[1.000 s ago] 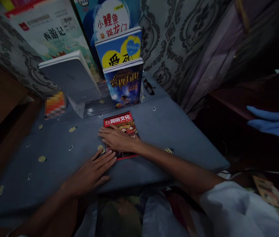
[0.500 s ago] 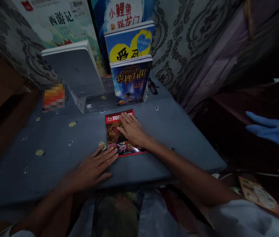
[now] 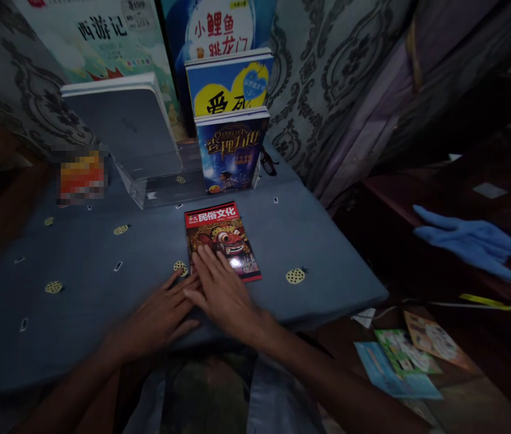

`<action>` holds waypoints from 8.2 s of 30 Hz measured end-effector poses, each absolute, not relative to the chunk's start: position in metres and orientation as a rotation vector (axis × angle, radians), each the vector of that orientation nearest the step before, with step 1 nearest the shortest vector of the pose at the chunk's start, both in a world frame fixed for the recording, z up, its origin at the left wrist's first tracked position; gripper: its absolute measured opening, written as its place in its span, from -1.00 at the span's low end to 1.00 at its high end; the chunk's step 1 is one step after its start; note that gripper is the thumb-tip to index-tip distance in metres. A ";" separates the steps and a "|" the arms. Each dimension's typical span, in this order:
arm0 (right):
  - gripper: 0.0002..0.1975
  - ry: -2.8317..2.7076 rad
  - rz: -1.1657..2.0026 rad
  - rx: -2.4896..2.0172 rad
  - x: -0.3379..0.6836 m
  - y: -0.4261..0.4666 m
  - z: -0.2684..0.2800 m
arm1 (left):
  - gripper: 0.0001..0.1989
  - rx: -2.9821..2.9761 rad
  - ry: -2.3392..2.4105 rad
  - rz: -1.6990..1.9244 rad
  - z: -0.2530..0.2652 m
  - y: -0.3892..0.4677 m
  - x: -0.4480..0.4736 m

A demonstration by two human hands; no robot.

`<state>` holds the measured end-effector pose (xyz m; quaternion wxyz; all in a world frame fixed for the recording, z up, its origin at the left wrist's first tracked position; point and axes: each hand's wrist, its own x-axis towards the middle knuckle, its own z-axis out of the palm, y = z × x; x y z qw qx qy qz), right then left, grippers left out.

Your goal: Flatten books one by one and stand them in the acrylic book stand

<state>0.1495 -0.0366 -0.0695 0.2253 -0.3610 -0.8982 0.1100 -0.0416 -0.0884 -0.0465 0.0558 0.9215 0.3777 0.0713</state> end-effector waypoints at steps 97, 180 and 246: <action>-0.35 -2.612 0.612 -0.639 0.066 0.071 -0.061 | -0.71 2.388 2.035 0.496 -0.039 0.003 -0.084; -0.56 -2.386 0.345 -0.874 0.150 0.113 -0.080 | -0.66 2.496 1.795 0.657 -0.039 -0.091 -0.042; -0.50 -2.309 0.618 -0.722 0.164 0.126 -0.088 | -0.63 2.545 1.695 0.538 -0.048 0.039 -0.017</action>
